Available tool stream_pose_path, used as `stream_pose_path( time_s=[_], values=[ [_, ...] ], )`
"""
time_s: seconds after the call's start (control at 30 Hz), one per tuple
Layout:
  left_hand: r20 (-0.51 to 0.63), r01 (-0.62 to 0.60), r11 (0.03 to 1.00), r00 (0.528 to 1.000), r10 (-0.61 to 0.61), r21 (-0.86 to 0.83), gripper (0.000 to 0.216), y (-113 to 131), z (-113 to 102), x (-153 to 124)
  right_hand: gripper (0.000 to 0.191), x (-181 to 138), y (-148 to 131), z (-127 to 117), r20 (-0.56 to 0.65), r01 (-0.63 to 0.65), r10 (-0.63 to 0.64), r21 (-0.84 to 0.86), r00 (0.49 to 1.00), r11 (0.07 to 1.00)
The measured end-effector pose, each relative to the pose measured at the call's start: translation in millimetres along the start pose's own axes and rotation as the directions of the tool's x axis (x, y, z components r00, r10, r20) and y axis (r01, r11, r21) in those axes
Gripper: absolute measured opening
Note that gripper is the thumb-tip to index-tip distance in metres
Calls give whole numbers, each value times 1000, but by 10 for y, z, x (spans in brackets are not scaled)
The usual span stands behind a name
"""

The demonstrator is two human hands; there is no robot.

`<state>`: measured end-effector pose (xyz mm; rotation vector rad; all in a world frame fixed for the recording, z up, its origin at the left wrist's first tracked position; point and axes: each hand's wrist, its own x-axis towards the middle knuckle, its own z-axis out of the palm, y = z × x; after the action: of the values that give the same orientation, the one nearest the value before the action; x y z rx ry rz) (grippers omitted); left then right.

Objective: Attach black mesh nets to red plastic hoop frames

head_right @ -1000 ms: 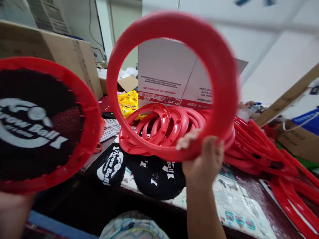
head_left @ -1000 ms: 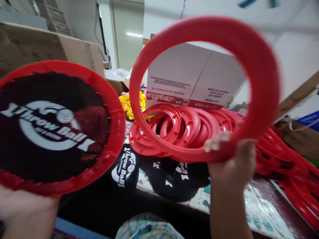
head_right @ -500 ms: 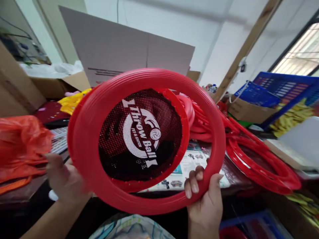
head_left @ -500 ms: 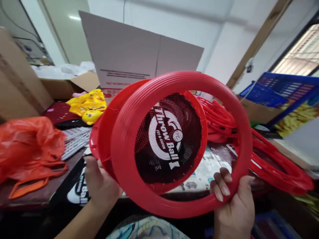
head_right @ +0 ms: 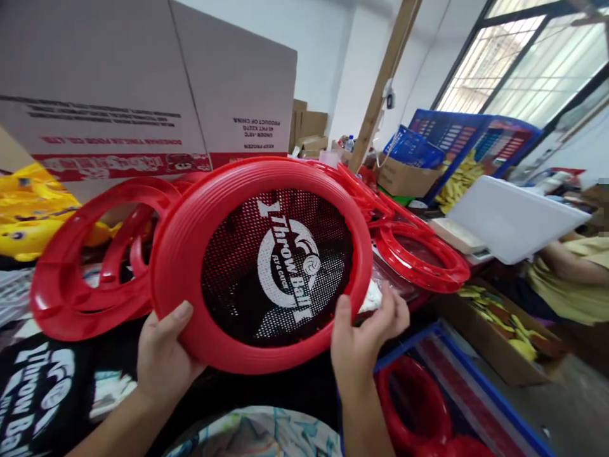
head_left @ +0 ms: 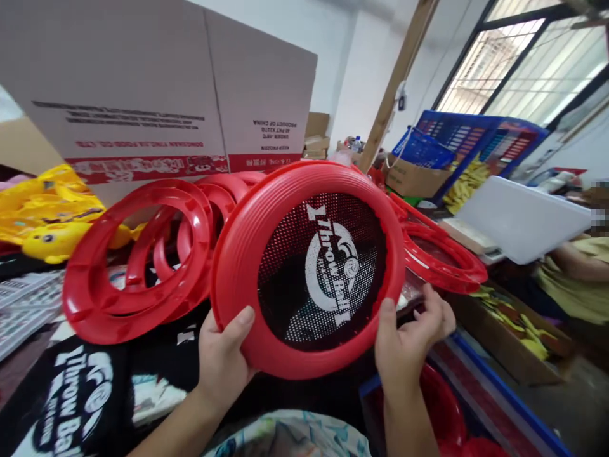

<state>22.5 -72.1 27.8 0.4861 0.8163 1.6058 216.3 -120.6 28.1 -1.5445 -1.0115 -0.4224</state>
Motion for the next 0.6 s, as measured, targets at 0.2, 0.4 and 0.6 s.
stream_pose_path(
  time_s=[0.2,0.4,0.6],
  values=[
    [235,105,994,967,-102,0,42,-244,178,-66,86,-274,-492,42,509,445,-528,285,680,849],
    [591,192,960,758,-277,204,42,-322,109,47,74,-238,-333,133,488,255,-403,341,774,905],
    [739,136,958,613,-281,251,36,-218,83,136,58,-156,-253,-13,472,11,-222,409,853,912]
  ],
)
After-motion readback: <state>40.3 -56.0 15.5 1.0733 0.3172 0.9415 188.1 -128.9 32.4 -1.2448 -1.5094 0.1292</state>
